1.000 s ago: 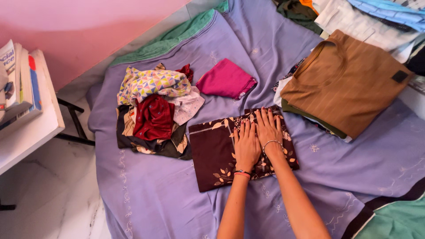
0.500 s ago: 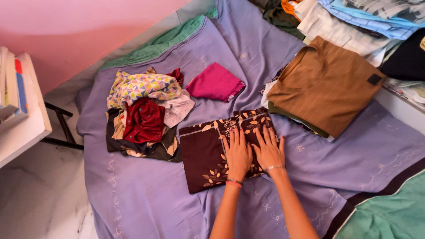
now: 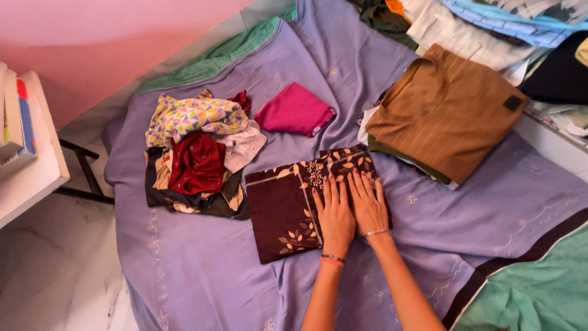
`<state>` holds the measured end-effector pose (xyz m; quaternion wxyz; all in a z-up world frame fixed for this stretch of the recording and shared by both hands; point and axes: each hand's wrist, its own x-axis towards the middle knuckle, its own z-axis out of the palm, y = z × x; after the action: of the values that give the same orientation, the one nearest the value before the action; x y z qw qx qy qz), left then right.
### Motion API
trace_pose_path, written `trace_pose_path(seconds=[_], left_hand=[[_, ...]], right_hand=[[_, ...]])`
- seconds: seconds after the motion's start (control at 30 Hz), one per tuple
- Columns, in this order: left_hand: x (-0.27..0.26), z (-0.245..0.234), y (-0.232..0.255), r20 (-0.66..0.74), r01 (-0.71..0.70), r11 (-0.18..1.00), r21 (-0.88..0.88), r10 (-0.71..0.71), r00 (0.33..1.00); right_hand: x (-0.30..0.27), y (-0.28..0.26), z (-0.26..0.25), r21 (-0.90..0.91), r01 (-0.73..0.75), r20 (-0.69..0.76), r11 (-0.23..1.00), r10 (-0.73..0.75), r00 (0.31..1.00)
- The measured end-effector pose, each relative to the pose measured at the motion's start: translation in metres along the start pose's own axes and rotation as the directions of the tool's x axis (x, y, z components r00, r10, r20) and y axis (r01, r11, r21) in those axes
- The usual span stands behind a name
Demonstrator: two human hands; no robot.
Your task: The person folds several garments on a bed, including a brown patterned cloth, a red patterned garment, a multicolored geometric-patterned cloth, and a light pink patterned cloth. Each item is smoothed, folded into a compact rectangle, and placed into a growing stack.
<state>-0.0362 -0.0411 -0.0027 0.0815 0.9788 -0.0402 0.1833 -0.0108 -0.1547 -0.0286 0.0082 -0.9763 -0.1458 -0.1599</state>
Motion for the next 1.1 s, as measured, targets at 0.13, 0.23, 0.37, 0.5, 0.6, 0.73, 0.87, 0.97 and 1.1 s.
trace_pose_path(seconds=[0.13,0.23,0.37,0.5,0.6,0.73,0.87,0.97,1.1], left_hand=[[0.004,0.006,-0.012,-0.021,0.015,0.986,-0.168,-0.019,1.0],[0.003,0.013,-0.019,-0.039,0.014,0.972,-0.236,-0.024,0.999],[0.0,0.015,-0.023,-0.02,0.025,0.95,-0.313,-0.033,0.999],[-0.003,-0.009,-0.038,-0.02,0.03,0.902,-0.431,-0.043,0.999],[-0.017,-0.04,-0.052,0.121,0.055,0.946,-0.32,-0.017,0.992],[-0.036,-0.07,-0.064,0.26,0.064,0.965,-0.255,0.004,0.966],[-0.043,-0.067,-0.063,0.244,0.0,0.983,-0.183,0.045,0.969],[-0.05,-0.048,-0.056,0.24,0.098,0.994,-0.038,-0.086,0.967],[-0.057,-0.031,-0.063,0.026,0.127,0.986,-0.105,-0.125,0.992]], right_hand=[[0.005,-0.002,-0.003,0.277,0.017,-0.059,0.961,-0.001,0.998],[0.008,-0.003,-0.006,0.335,0.002,-0.069,0.942,0.023,0.997],[0.005,-0.004,-0.008,0.336,0.009,-0.085,0.942,0.02,0.996],[0.009,-0.013,-0.005,0.324,-0.047,-0.097,0.945,0.083,0.992],[0.014,-0.031,-0.001,0.403,-0.114,-0.116,0.908,0.175,0.978],[0.015,-0.061,0.001,0.54,-0.109,-0.134,0.835,0.213,0.968],[0.017,-0.075,0.002,0.681,-0.027,-0.167,0.732,0.191,0.967],[0.02,-0.083,0.01,0.744,-0.037,-0.122,0.667,0.19,0.974],[0.023,-0.085,0.023,0.831,-0.161,-0.031,0.532,0.334,0.942]])
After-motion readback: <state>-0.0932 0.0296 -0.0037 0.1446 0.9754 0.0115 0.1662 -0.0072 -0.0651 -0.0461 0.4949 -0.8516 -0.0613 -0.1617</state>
